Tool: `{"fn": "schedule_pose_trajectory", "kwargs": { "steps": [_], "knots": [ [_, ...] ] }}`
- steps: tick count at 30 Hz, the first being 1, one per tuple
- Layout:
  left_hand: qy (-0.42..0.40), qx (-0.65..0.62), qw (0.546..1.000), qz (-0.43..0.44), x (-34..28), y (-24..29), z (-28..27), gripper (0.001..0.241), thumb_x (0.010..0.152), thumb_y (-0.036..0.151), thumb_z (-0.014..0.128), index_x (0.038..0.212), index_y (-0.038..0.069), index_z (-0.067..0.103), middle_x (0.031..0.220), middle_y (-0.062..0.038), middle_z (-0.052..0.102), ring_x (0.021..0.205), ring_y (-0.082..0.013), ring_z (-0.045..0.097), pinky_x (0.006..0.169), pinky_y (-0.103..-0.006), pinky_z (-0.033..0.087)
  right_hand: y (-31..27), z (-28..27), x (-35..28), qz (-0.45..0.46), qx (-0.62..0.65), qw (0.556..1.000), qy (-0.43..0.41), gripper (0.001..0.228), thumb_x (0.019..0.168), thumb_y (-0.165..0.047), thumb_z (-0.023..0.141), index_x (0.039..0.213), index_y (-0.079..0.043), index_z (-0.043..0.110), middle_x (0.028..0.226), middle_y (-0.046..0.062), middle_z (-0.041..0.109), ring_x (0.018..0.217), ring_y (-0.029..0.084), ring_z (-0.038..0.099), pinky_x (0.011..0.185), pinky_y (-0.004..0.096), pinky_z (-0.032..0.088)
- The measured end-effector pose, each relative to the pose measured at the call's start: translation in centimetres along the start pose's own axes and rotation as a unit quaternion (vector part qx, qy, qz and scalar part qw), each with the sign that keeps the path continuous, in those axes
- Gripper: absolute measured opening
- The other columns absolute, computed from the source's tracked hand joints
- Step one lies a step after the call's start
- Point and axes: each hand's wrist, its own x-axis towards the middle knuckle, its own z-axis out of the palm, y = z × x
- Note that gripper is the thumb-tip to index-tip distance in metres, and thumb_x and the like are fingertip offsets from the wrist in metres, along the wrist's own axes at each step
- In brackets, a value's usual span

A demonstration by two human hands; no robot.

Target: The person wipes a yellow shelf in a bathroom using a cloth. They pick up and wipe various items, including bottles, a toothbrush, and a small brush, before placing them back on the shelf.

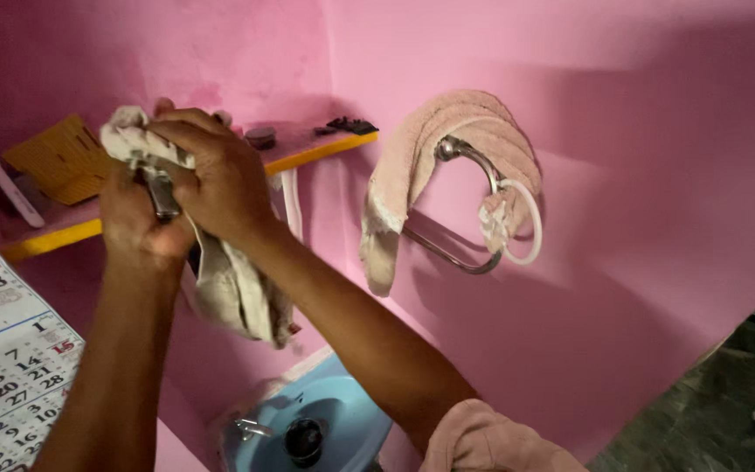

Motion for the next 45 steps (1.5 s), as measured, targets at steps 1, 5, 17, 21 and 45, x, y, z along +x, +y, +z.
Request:
{"fn": "schedule_pose_trajectory", "kwargs": {
  "steps": [1, 5, 17, 21, 45],
  "knots": [
    [-0.013, -0.047, 0.999, -0.016, -0.3, 0.3, -0.1, 0.039, 0.117, 0.029, 0.048, 0.120, -0.005, 0.068, 0.118, -0.019, 0.067, 0.112, -0.0269, 0.069, 0.096, -0.0321, 0.060, 0.0, 0.2, 0.0, 0.010, 0.005, 1.000, 0.012, 0.031, 0.093, -0.004, 0.072, 0.122, -0.012, 0.072, 0.115, 0.003, 0.075, 0.098, 0.017, 0.074, 0.091, 0.029, 0.059],
    [-0.141, -0.074, 0.987, -0.010, -1.1, 1.8, -0.8, 0.029, 0.115, 0.025, 0.051, 0.112, 0.001, 0.065, 0.120, -0.015, 0.069, 0.113, -0.0248, 0.067, 0.098, -0.0363, 0.062, -1.1, -0.1, -3.7, -0.016, 0.046, 0.998, -0.028, 0.035, 0.087, -0.004, 0.071, 0.122, -0.011, 0.070, 0.120, 0.006, 0.072, 0.106, 0.020, 0.073, 0.092, 0.031, 0.060],
    [0.052, -0.071, 0.996, 0.005, -1.7, -0.2, -6.5, 0.030, 0.117, 0.030, 0.054, 0.129, 0.004, 0.064, 0.129, -0.014, 0.069, 0.119, -0.0270, 0.068, 0.102, -0.0368, 0.057, 0.8, 2.0, -3.5, 0.025, 0.065, 0.998, -0.009, 0.033, 0.088, -0.006, 0.075, 0.121, -0.005, 0.070, 0.122, 0.012, 0.074, 0.109, 0.024, 0.074, 0.099, 0.035, 0.059],
    [0.055, -0.044, 0.997, 0.010, -2.2, 0.5, -7.6, 0.030, 0.119, 0.029, 0.053, 0.130, 0.003, 0.064, 0.126, -0.014, 0.069, 0.115, -0.0267, 0.069, 0.098, -0.0360, 0.058, -1.6, 1.7, -5.0, 0.049, 0.143, 0.988, 0.018, 0.031, 0.092, -0.002, 0.072, 0.123, -0.003, 0.069, 0.121, 0.014, 0.072, 0.114, 0.026, 0.072, 0.100, 0.034, 0.058],
    [0.037, -0.020, 0.999, -0.007, -3.7, -0.6, -2.7, 0.032, 0.117, 0.022, 0.057, 0.138, -0.002, 0.063, 0.122, -0.017, 0.072, 0.105, -0.0258, 0.070, 0.086, -0.0342, 0.059, -0.4, 0.7, -4.3, 0.023, 0.146, 0.989, -0.018, 0.037, 0.083, 0.008, 0.066, 0.118, -0.004, 0.070, 0.121, 0.014, 0.074, 0.115, 0.026, 0.073, 0.104, 0.039, 0.058]
  ]
}}
